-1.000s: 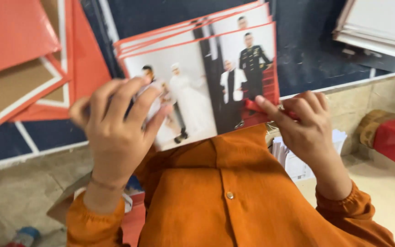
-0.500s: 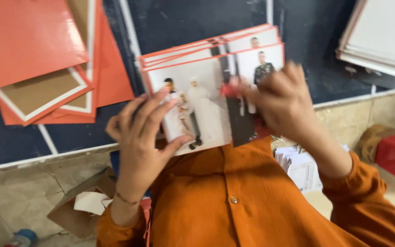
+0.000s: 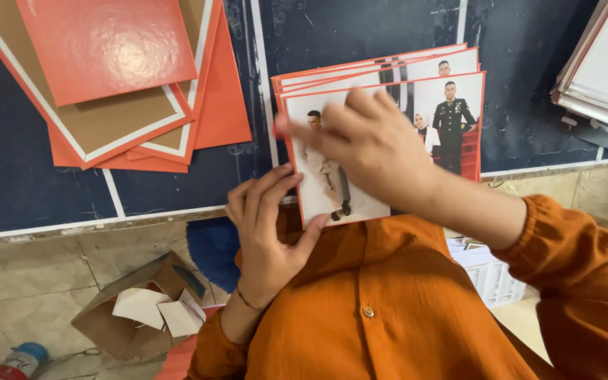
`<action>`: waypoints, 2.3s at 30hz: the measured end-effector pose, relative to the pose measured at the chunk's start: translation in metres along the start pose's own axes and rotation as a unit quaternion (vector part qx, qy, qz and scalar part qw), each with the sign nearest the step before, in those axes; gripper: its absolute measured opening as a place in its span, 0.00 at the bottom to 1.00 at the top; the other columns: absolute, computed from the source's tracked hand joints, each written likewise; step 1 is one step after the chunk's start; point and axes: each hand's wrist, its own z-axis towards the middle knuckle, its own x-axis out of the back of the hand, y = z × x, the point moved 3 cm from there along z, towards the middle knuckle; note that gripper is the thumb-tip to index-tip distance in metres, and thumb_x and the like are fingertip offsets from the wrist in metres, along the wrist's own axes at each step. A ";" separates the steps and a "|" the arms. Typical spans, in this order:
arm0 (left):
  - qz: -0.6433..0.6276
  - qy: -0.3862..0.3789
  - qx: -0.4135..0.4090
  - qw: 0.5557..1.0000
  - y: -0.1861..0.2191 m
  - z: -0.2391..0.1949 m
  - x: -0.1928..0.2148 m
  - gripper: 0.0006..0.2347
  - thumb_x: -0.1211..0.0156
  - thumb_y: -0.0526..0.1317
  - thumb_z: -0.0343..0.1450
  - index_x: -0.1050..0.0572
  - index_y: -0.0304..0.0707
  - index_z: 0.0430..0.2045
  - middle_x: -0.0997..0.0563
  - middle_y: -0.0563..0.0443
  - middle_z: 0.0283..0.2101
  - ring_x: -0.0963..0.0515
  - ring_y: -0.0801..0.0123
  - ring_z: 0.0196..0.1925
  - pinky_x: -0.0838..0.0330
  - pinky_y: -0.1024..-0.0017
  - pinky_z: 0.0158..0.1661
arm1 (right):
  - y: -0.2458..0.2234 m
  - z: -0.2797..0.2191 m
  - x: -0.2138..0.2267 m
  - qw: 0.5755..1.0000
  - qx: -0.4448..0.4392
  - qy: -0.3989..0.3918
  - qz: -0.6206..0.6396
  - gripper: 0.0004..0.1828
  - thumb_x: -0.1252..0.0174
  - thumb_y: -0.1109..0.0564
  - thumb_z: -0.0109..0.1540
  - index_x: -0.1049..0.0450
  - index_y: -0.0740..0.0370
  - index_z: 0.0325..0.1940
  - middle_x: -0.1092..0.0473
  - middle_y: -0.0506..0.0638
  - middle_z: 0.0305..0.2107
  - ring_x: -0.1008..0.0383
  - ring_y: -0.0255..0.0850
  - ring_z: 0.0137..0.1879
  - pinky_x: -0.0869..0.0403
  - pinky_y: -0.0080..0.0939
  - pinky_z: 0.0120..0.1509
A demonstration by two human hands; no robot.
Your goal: Assembling wedding invitations by applying adhesive and folding printed cards.
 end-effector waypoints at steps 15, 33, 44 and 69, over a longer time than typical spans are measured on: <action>-0.118 0.021 0.071 0.990 -0.006 -0.004 -0.005 0.26 0.31 0.55 0.73 0.33 0.37 0.56 0.28 0.42 0.62 0.29 0.50 0.64 0.36 0.55 0.65 | 0.005 0.029 -0.006 0.999 -0.008 0.045 0.013 0.29 0.47 0.74 0.74 0.25 0.57 0.77 0.43 0.48 0.38 0.45 0.47 0.41 0.34 0.46 0.46; -0.036 0.018 -0.206 0.978 0.029 0.059 0.006 0.10 0.49 0.42 0.83 0.24 0.34 0.48 0.17 0.45 0.51 0.16 0.49 0.53 0.22 0.53 0.55 | -0.079 -0.109 0.054 0.996 0.020 -0.018 -0.080 0.21 0.43 0.49 0.79 0.28 0.42 0.78 0.38 0.38 0.32 0.38 0.38 0.35 0.40 0.42 0.36; 0.145 -0.127 -0.450 0.872 0.052 0.096 -0.052 0.15 0.32 0.46 0.75 0.19 0.54 0.57 0.20 0.63 0.62 0.28 0.63 0.64 0.39 0.51 0.62 | -0.054 -0.162 0.053 0.972 -0.202 0.023 -0.119 0.19 0.44 0.61 0.78 0.19 0.50 0.71 0.34 0.45 0.32 0.39 0.47 0.33 0.40 0.47 0.38; 0.130 -0.134 -0.421 0.888 0.064 0.111 -0.070 0.29 0.21 0.66 0.67 0.27 0.49 0.50 0.35 0.49 0.54 0.33 0.56 0.57 0.41 0.50 0.55 | -0.020 -0.193 0.043 0.877 -0.404 0.083 0.247 0.22 0.51 0.64 0.80 0.32 0.63 0.80 0.39 0.51 0.40 0.36 0.43 0.42 0.34 0.41 0.48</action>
